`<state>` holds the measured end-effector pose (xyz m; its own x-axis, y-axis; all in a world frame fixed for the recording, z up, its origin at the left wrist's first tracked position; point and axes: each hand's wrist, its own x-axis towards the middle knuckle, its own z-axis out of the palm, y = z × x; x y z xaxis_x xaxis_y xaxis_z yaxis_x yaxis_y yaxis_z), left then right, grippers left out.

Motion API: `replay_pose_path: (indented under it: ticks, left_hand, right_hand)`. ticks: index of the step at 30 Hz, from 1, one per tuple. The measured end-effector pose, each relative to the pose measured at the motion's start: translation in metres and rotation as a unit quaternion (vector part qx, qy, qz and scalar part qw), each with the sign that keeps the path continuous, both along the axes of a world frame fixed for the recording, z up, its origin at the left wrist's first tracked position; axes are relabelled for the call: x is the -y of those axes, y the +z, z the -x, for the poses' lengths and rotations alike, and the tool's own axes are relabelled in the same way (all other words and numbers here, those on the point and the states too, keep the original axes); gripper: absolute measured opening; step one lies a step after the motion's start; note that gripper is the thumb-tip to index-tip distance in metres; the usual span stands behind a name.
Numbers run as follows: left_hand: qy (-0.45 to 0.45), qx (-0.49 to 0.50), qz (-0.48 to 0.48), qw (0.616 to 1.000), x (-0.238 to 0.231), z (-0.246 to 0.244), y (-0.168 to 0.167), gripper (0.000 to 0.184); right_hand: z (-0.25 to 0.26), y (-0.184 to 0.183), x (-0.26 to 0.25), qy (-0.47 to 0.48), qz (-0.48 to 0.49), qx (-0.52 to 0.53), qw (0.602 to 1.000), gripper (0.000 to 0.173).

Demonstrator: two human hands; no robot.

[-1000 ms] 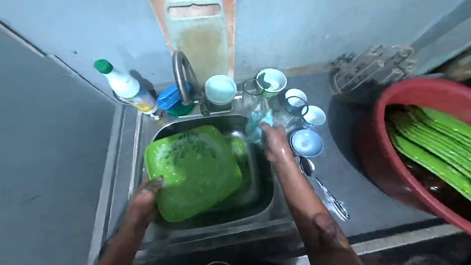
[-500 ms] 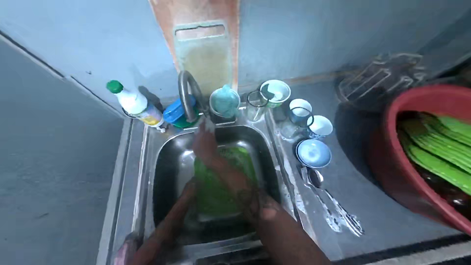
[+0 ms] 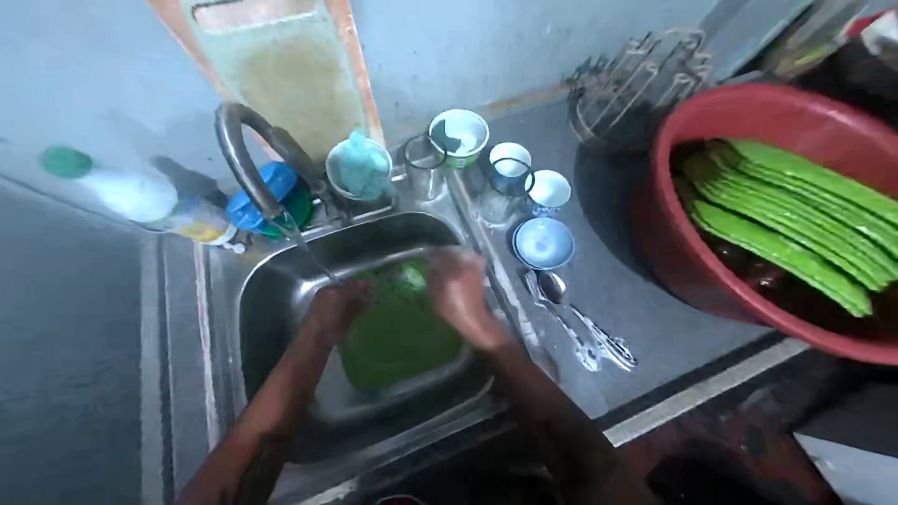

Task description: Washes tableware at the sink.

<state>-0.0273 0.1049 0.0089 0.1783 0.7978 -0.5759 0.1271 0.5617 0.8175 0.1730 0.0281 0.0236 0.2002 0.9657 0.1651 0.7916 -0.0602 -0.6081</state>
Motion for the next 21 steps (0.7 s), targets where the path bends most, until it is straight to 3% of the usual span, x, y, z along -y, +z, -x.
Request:
replay_pose_path:
  ticks: [3, 7, 9, 12, 13, 17, 19, 21]
  left_hand:
    - [-0.023, 0.017, 0.035, 0.999, -0.021, -0.025, 0.008, 0.024]
    - [-0.162, -0.086, -0.017, 0.983, -0.065, -0.044, -0.003, 0.031]
    - [-0.273, -0.192, -0.051, 0.941, -0.084, -0.051, 0.0, 0.032]
    - [-0.419, -0.332, -0.132, 0.835, -0.102, -0.053, 0.005, 0.031]
    - [-0.434, -0.352, -0.145, 0.817, -0.102, -0.052, 0.009, 0.029]
    - [-0.389, -0.287, -0.058, 0.874, -0.082, -0.034, 0.034, 0.027]
    - [-0.331, -0.226, -0.012, 0.916, -0.066, -0.021, 0.05, 0.025]
    - [-0.27, -0.183, 0.002, 0.945, -0.055, -0.007, 0.057, 0.024]
  right_hand:
    - [-0.069, 0.006, 0.056, -0.145, 0.075, 0.08, 0.983, 0.033]
    - [-0.124, 0.003, 0.111, -0.196, 0.222, 0.087, 0.951, 0.063]
    - [-0.127, -0.003, 0.122, -0.183, 0.256, 0.097, 0.944, 0.057]
    - [-0.118, -0.024, 0.127, -0.155, 0.183, 0.134, 0.961, 0.034]
    - [-0.114, -0.027, 0.127, -0.149, 0.173, 0.136, 0.964, 0.032]
    - [-0.105, -0.017, 0.121, -0.119, 0.225, 0.105, 0.961, 0.033]
    - [-0.091, 0.003, 0.11, -0.064, 0.271, 0.054, 0.959, 0.039]
    - [-0.067, 0.012, 0.09, 0.013, 0.249, -0.004, 0.969, 0.041]
